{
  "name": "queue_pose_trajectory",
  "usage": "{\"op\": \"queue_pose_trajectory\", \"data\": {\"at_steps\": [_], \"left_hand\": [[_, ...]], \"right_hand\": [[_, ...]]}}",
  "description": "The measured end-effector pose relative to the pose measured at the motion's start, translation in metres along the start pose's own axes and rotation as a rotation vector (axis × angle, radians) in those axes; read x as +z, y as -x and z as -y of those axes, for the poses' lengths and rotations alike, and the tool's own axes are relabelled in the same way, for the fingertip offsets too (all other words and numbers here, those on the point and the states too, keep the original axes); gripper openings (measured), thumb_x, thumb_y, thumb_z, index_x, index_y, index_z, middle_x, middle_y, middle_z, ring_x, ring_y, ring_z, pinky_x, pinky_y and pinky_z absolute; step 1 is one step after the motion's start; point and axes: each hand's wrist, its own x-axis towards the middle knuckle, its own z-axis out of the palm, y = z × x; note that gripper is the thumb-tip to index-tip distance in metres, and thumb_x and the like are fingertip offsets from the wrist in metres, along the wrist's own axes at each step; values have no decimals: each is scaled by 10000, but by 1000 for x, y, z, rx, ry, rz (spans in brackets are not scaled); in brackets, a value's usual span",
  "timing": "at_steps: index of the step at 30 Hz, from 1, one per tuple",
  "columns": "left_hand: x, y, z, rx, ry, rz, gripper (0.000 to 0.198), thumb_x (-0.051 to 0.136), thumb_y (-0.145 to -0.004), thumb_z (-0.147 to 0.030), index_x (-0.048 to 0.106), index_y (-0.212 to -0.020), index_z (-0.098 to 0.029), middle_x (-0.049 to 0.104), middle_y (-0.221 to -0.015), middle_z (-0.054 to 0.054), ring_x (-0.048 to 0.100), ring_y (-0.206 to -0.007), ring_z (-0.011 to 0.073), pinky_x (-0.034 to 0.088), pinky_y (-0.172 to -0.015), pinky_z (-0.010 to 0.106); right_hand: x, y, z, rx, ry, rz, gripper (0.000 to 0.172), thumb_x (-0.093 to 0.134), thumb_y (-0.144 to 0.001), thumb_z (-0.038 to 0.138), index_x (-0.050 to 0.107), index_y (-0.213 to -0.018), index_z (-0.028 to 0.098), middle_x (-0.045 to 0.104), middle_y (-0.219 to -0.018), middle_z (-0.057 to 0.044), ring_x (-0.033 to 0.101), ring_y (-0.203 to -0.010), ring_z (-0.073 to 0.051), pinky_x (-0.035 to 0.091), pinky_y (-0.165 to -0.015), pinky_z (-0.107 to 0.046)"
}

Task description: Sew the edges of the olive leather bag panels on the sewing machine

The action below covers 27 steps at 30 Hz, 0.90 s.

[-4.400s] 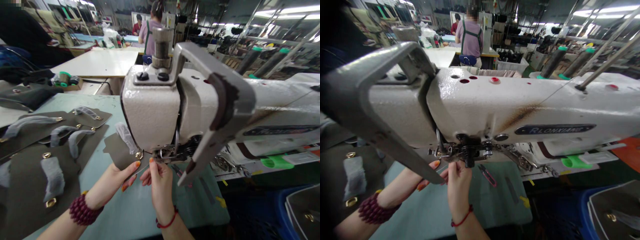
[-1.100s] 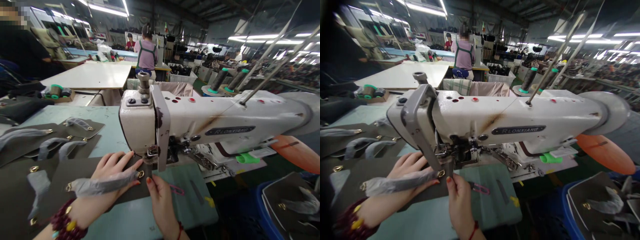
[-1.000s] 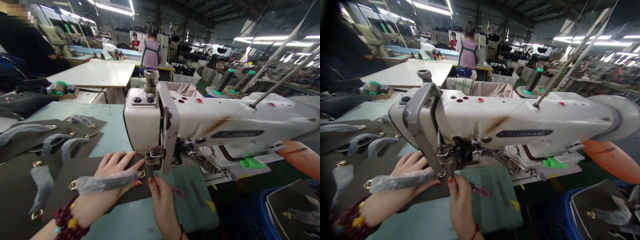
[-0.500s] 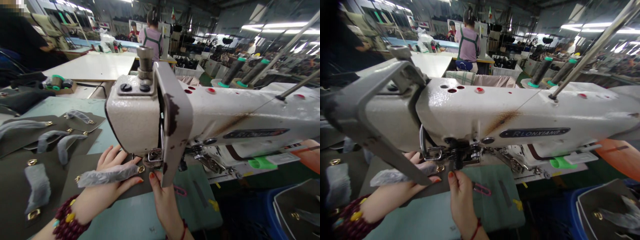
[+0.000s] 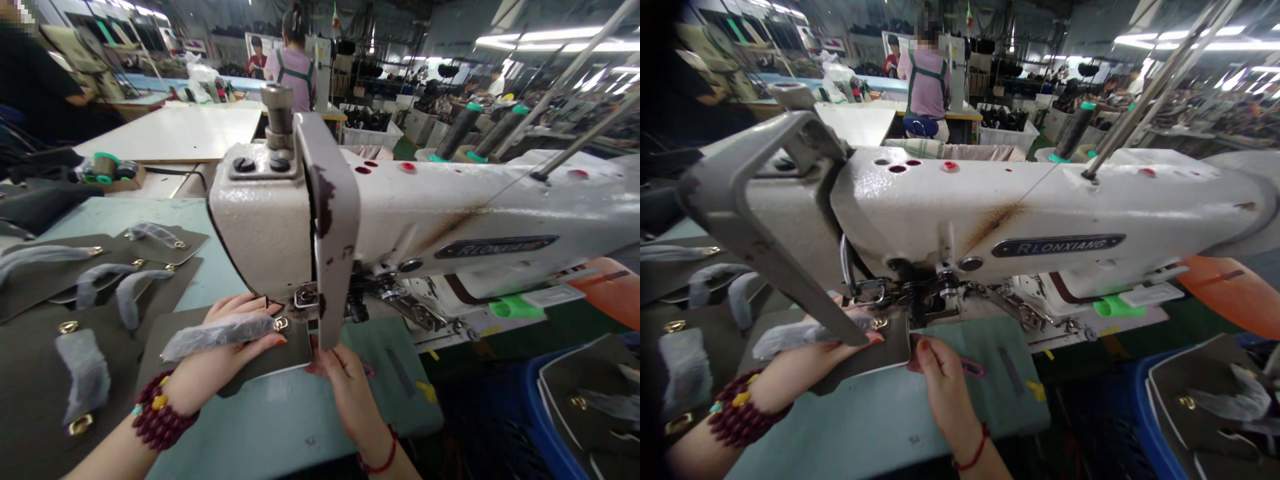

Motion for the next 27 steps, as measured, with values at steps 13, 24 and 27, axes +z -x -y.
{"op": "queue_pose_trajectory", "data": {"at_steps": [13, 24, 27], "left_hand": [[-3, -3, -2, 18, -59, 46, 415, 493, -873, -545, 685, -1073, -236, 699, -1036, 88, 546, -1094, 302, 394, -939, 468], [-12, -11, -10, -19, -94, 154, 359, 524, -867, -515, 675, -1062, -254, 700, -1026, 57, 541, -1065, 310, 395, -881, 449], [-13, -12, -14, -9, -127, 164, 363, 503, -879, -515, 666, -1077, -257, 701, -993, 53, 531, -1067, 311, 398, -845, 431]], "right_hand": [[12, -7, -2, -42, 293, 20, 422, 488, -923, 497, 696, -842, 139, 721, -727, -58, 686, -721, -195, 497, -676, -240], [16, -8, -7, -66, 290, -20, 454, 466, -937, 483, 700, -802, 119, 712, -645, -47, 677, -660, -186, 472, -663, -234], [17, -7, -7, -96, 285, -27, 457, 466, -944, 461, 716, -773, 120, 711, -639, -45, 678, -665, -178, 470, -676, -227]]}}
